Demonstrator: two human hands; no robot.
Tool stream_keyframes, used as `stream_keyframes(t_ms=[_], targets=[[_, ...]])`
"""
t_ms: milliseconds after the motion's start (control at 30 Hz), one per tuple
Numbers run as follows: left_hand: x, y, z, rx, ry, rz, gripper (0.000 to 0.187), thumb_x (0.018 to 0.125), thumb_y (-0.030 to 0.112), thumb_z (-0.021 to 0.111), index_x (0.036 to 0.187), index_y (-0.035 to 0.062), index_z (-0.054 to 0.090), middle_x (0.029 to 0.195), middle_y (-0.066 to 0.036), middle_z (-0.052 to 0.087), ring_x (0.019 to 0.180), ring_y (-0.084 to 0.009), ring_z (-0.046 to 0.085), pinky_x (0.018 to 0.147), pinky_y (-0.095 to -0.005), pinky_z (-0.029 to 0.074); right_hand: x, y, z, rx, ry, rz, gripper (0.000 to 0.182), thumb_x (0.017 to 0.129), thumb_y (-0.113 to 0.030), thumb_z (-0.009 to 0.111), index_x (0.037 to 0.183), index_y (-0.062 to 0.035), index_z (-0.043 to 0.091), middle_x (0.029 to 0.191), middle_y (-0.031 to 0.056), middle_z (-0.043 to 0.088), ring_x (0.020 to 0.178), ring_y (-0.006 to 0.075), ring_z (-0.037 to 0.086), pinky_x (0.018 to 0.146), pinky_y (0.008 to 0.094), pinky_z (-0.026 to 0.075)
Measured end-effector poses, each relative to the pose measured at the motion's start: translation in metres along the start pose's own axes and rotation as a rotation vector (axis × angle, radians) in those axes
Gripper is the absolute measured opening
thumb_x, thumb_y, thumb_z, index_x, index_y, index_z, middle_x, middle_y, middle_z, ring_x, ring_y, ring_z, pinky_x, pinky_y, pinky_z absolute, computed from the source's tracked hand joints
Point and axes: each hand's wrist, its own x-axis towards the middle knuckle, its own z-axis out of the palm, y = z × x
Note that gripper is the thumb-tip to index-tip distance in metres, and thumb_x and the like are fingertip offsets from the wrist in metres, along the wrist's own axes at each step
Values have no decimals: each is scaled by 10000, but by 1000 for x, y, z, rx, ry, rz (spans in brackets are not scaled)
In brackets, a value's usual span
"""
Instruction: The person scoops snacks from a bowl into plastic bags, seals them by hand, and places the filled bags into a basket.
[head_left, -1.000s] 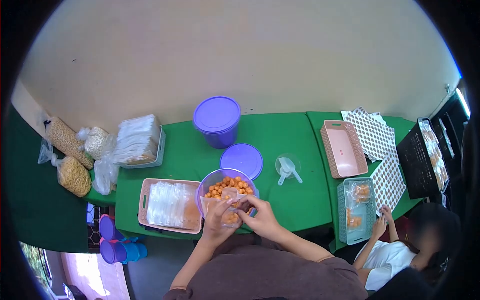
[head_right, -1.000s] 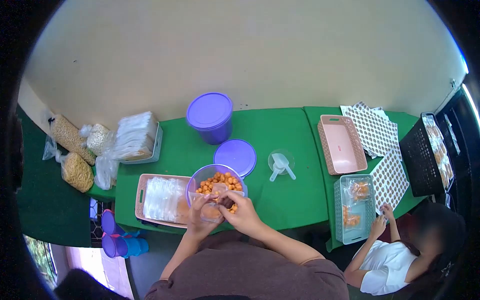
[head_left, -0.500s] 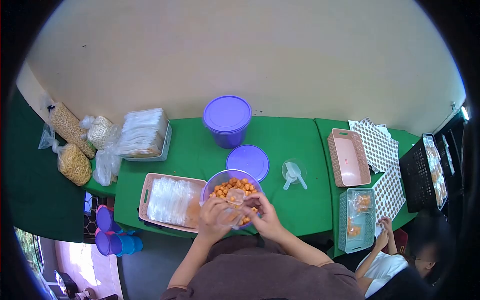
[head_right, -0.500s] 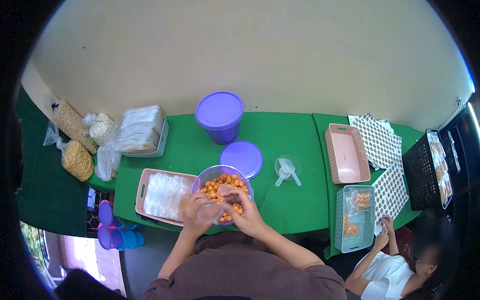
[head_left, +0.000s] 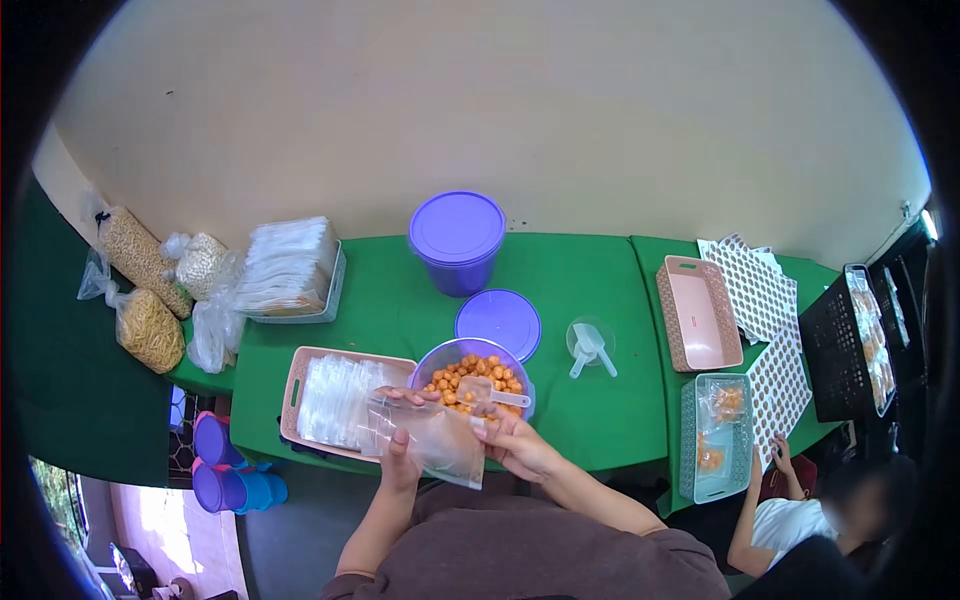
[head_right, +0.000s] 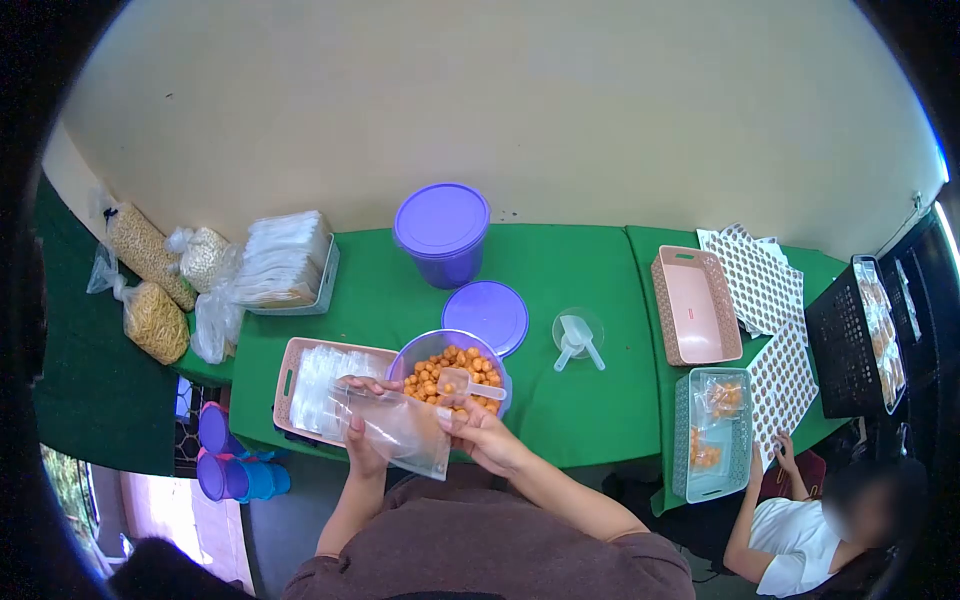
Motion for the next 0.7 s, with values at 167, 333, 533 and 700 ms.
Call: stream_keyframes(t_ms=[167, 333, 533, 700], targets=[[-9, -5, -1, 99, 95, 28, 615, 821, 415, 708, 1219, 91, 369, 1046, -92, 499, 1067, -271, 547, 989, -450, 418, 0, -5, -1, -195, 152, -291, 476, 926, -103, 632, 1305, -49, 349, 926, 84, 662, 848, 127, 647, 762, 273, 525], [1, 10, 3, 187, 125, 195, 654, 827, 436, 708, 1235, 71, 351, 1034, -94, 500, 1035, -258, 552, 977, -440, 426, -22, -1, 12, -115, -90, -65, 747, 914, -108, 655, 1479, -45, 170, 915, 100, 668, 815, 131, 641, 742, 258, 512], [-7, 16, -15, 276, 15, 234, 608, 857, 387, 697, 1251, 84, 347, 997, -78, 508, 992, -232, 569, 912, -449, 471, -5, -7, 3, -447, -141, -97, 740, 903, -85, 649, 1495, -81, 205, 852, 83, 625, 844, 166, 643, 767, 320, 524], [2, 39, -34, 480, 249, 413, 472, 882, 297, 694, 1164, 60, 399, 932, -86, 551, 895, -232, 605, 884, -436, 496, 16, -19, -32, -1890, 387, -781, 399, 820, -168, 686, 1179, -38, 570, 1002, 146, 581, 930, 317, 526, 872, 469, 375]])
